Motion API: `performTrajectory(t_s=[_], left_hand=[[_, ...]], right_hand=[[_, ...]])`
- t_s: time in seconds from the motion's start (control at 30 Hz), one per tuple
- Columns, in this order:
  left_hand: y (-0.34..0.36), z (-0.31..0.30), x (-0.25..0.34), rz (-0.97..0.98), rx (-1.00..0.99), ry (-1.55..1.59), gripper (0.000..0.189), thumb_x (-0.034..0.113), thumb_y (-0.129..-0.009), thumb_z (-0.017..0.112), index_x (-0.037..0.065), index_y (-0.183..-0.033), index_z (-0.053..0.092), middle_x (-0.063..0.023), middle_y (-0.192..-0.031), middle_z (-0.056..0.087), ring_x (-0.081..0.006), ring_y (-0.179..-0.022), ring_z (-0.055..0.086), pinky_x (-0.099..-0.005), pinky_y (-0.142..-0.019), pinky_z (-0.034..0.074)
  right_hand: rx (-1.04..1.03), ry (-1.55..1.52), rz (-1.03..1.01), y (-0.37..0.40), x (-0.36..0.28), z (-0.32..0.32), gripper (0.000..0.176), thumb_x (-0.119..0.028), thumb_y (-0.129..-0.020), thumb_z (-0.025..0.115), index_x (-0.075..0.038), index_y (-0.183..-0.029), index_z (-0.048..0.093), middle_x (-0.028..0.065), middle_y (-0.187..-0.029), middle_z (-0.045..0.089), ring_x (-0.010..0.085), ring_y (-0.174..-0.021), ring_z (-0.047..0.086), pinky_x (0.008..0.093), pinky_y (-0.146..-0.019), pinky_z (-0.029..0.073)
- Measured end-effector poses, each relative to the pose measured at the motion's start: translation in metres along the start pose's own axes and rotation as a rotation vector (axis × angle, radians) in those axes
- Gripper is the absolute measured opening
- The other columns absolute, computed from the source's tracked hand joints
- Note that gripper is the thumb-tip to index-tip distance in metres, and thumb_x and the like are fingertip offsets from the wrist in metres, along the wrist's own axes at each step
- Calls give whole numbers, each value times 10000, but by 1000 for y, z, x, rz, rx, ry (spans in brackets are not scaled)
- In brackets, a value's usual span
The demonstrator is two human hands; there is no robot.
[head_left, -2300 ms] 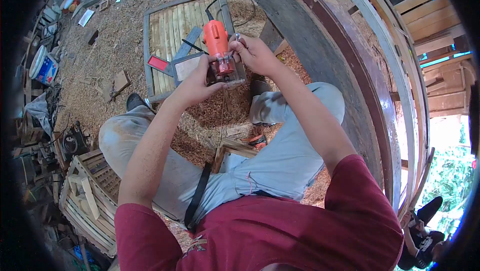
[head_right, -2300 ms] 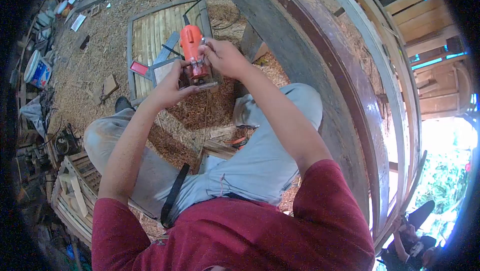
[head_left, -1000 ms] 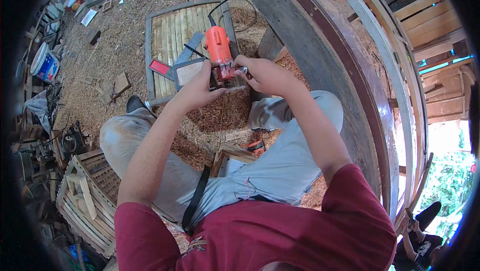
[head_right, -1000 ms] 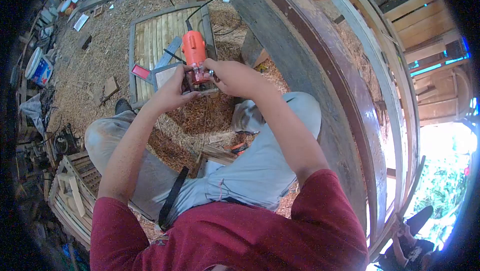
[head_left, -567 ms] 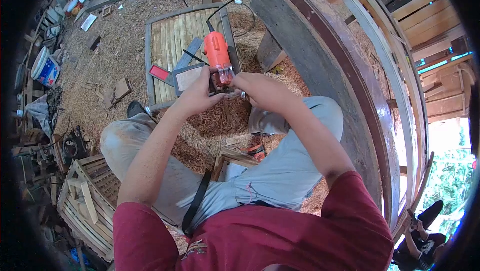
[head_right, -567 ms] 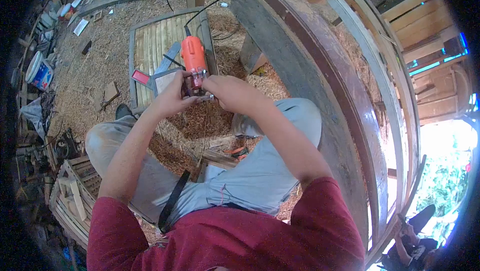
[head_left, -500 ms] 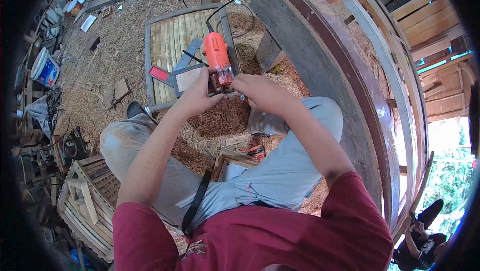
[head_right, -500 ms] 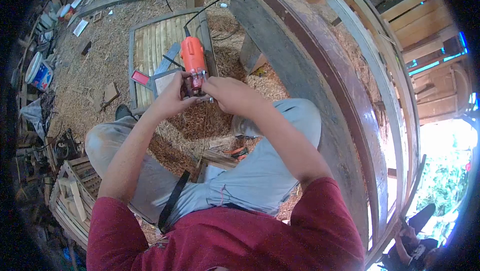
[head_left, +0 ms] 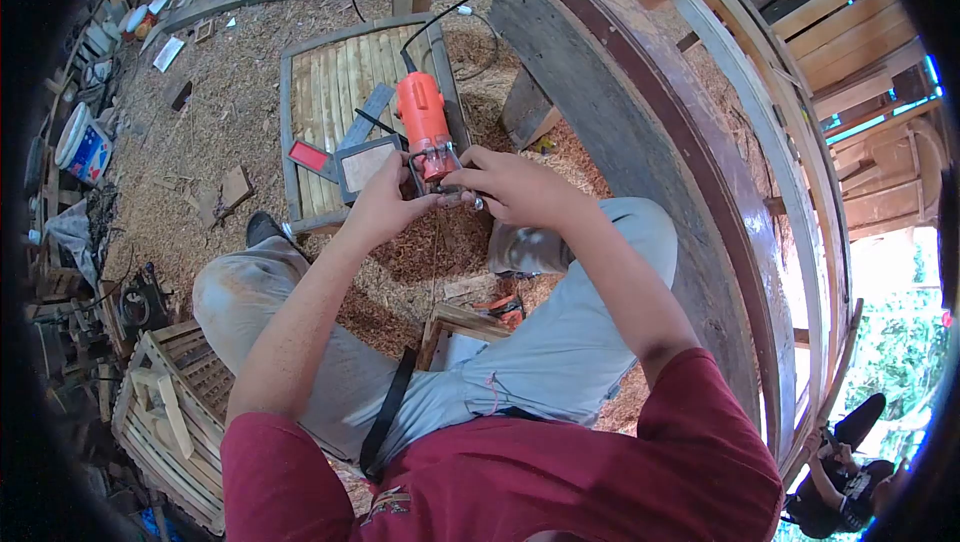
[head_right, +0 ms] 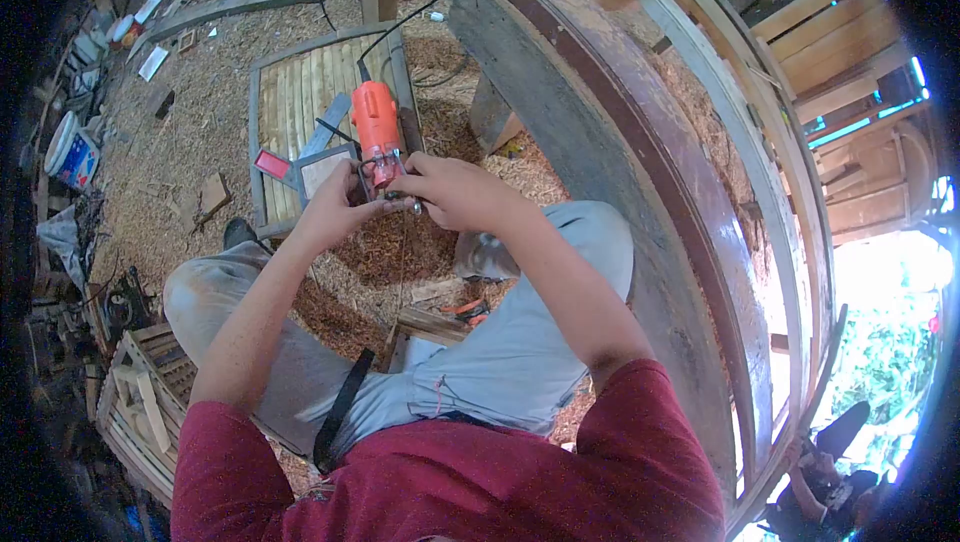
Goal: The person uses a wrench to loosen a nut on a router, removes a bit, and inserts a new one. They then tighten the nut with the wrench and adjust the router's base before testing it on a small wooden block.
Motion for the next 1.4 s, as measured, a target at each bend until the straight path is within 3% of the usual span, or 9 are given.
performTrajectory(t_s=[0.17,0.27,0.37,0.47,0.53,1.07,1.17,1.27,1.4], left_hand=[[-3,-2,-7,47,4,-142,677,283,-843,856,-14,-1307,463,-166,-1060,676,-242,-932,668,-376,-853,524],[2,-2,4,-16,-33,-137,633,258,-883,830,3,-1324,453,-131,-1115,644,-204,-971,623,-367,-868,507],[-4,5,-16,204,33,-74,659,291,-892,805,-26,-1318,415,-186,-1051,651,-263,-914,648,-398,-839,512],[-1,4,-8,132,-8,-81,597,272,-920,761,-34,-1299,415,-188,-1040,644,-273,-908,645,-402,-837,508],[-2,3,-9,56,-43,-68,590,250,-940,740,-22,-1345,409,-186,-1137,622,-248,-1017,620,-388,-911,497],[2,-5,2,59,-77,-216,519,215,-942,678,-7,-1328,413,-239,-1149,614,-353,-1043,641,-439,-924,496],[1,-5,-6,195,-44,-280,537,226,-925,692,-18,-1311,409,-200,-940,622,-316,-840,654,-433,-766,514],[1,-6,-6,190,-73,-182,531,238,-926,706,-12,-1288,408,-200,-972,620,-295,-855,642,-421,-780,510],[-2,-8,-13,134,-131,-107,555,270,-940,735,14,-1312,412,-179,-1135,582,-234,-1044,571,-392,-940,468]], right_hand=[[-78,56,-31,2,6,4,384,-64,-861,666,-138,-1237,662,140,-1153,588,362,-1061,629,482,-891,513],[-74,62,-26,1,2,1,329,-105,-874,679,-128,-1202,661,143,-1137,579,359,-1054,626,486,-884,508],[-65,65,-21,0,0,4,278,-161,-900,689,-113,-1171,646,149,-1134,566,364,-1049,621,490,-878,502],[-88,73,-8,-2,-4,2,262,-220,-923,695,-103,-1147,626,153,-1139,556,373,-1048,616,496,-878,496],[-92,79,-8,-3,-3,3,269,-259,-935,696,-99,-1136,615,155,-1134,550,378,-1044,612,499,-880,493],[-59,184,-45,-6,-9,-1,257,-138,-892,647,-127,-1145,604,138,-1102,546,365,-1009,607,499,-893,489],[-46,176,-39,-6,-11,-2,292,-148,-895,661,-138,-1181,605,121,-1117,564,355,-1014,605,488,-907,484],[8,207,-63,-7,-6,2,379,-165,-889,685,-149,-1259,603,105,-1152,585,343,-1027,602,471,-932,475],[121,240,-133,-12,0,8,504,-158,-864,716,-145,-1350,580,98,-1217,608,334,-1074,603,448,-971,462]])
Point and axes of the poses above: each hand's wrist, its own y-axis away from the middle knuckle, its own z-axis out of the palm, x = y × z, the point moved 4 cm from there along -y, towards the middle knuckle
